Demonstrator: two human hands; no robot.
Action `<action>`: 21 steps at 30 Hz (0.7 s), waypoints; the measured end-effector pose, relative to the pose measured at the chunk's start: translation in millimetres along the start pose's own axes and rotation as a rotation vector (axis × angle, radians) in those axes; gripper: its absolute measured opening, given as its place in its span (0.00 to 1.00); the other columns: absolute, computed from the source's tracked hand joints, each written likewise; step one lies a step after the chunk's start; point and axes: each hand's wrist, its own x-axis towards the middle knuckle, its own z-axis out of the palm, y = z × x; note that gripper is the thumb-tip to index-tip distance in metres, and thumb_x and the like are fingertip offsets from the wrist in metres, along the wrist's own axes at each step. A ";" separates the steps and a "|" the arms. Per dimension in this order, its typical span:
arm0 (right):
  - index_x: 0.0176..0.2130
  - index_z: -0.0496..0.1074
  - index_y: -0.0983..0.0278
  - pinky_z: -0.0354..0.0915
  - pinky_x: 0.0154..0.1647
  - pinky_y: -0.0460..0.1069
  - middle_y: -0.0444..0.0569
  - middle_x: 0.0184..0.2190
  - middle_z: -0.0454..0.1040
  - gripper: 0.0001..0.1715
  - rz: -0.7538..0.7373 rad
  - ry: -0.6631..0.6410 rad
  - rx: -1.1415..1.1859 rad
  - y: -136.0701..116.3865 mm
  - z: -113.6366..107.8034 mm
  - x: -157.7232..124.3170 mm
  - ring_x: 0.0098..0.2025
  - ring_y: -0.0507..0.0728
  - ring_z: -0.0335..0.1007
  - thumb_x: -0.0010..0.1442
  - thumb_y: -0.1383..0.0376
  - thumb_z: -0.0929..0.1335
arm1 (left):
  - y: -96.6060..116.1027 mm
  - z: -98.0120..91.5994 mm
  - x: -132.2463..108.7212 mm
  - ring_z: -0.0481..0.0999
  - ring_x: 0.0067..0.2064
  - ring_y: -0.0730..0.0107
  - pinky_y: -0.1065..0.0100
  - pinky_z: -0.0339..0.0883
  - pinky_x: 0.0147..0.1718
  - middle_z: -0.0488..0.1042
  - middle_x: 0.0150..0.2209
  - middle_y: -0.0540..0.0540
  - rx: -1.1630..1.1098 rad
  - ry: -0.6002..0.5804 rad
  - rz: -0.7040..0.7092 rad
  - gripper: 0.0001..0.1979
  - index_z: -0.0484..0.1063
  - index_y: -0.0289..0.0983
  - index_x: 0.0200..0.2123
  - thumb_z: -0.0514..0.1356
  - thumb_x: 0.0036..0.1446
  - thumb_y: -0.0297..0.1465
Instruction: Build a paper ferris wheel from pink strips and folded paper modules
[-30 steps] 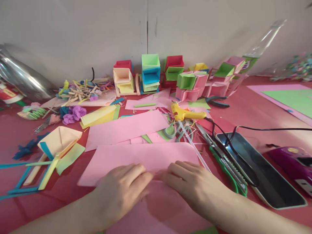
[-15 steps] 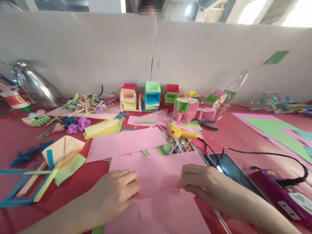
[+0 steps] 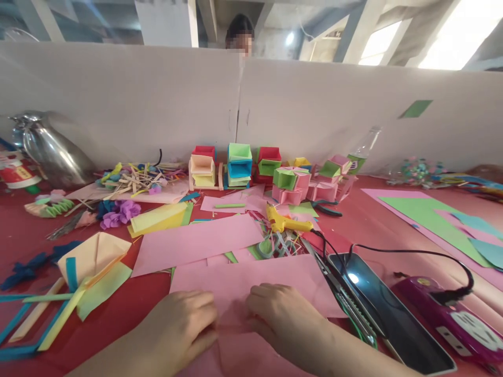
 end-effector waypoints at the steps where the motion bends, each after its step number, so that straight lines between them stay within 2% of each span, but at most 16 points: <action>1: 0.29 0.69 0.64 0.55 0.27 0.46 0.44 0.28 0.73 0.06 0.010 0.013 0.030 0.8 1.2 -1.1 0.29 0.52 0.68 0.58 0.66 0.65 | -0.6 -0.8 0.0 0.68 0.26 0.74 0.73 0.56 0.23 0.68 0.25 0.53 0.002 -0.017 -0.001 0.07 0.64 0.36 0.24 0.57 0.53 0.25; 4: 0.28 0.68 0.64 0.55 0.26 0.46 0.42 0.27 0.72 0.10 0.004 0.048 0.084 2.7 6.3 -3.9 0.29 0.52 0.66 0.55 0.60 0.67 | -2.4 -1.5 -0.3 0.69 0.26 0.74 0.73 0.56 0.24 0.68 0.25 0.52 -0.005 -0.028 0.005 0.07 0.64 0.36 0.24 0.57 0.53 0.24; 12: 0.30 0.69 0.62 0.56 0.29 0.47 0.42 0.28 0.73 0.06 -0.072 0.154 0.034 9.0 33.0 1.2 0.30 0.52 0.67 0.57 0.63 0.66 | -6.5 2.0 -0.1 0.68 0.28 0.75 0.73 0.55 0.24 0.67 0.26 0.53 -0.008 -0.017 0.131 0.08 0.65 0.37 0.24 0.58 0.55 0.27; 15: 0.28 0.68 0.63 0.56 0.28 0.48 0.42 0.27 0.73 0.06 -0.058 0.172 -0.022 10.0 38.2 2.7 0.28 0.52 0.67 0.55 0.64 0.68 | -6.5 1.5 0.3 0.68 0.27 0.75 0.74 0.56 0.23 0.68 0.25 0.53 -0.011 -0.026 0.080 0.08 0.65 0.37 0.24 0.57 0.55 0.26; 18: 0.28 0.67 0.63 0.55 0.27 0.48 0.42 0.27 0.73 0.06 -0.056 0.193 -0.073 9.1 40.1 3.1 0.27 0.52 0.67 0.55 0.65 0.68 | -5.8 -3.0 -0.4 0.69 0.26 0.73 0.74 0.58 0.24 0.69 0.25 0.52 -0.001 -0.086 -0.009 0.07 0.66 0.36 0.23 0.58 0.53 0.25; 21: 0.27 0.65 0.63 0.55 0.27 0.47 0.42 0.26 0.72 0.07 -0.070 0.232 -0.103 8.3 40.3 2.7 0.27 0.51 0.66 0.56 0.66 0.67 | -5.1 -10.1 -3.2 0.71 0.28 0.72 0.73 0.61 0.26 0.71 0.26 0.51 0.012 -0.132 -0.019 0.06 0.67 0.37 0.24 0.58 0.53 0.25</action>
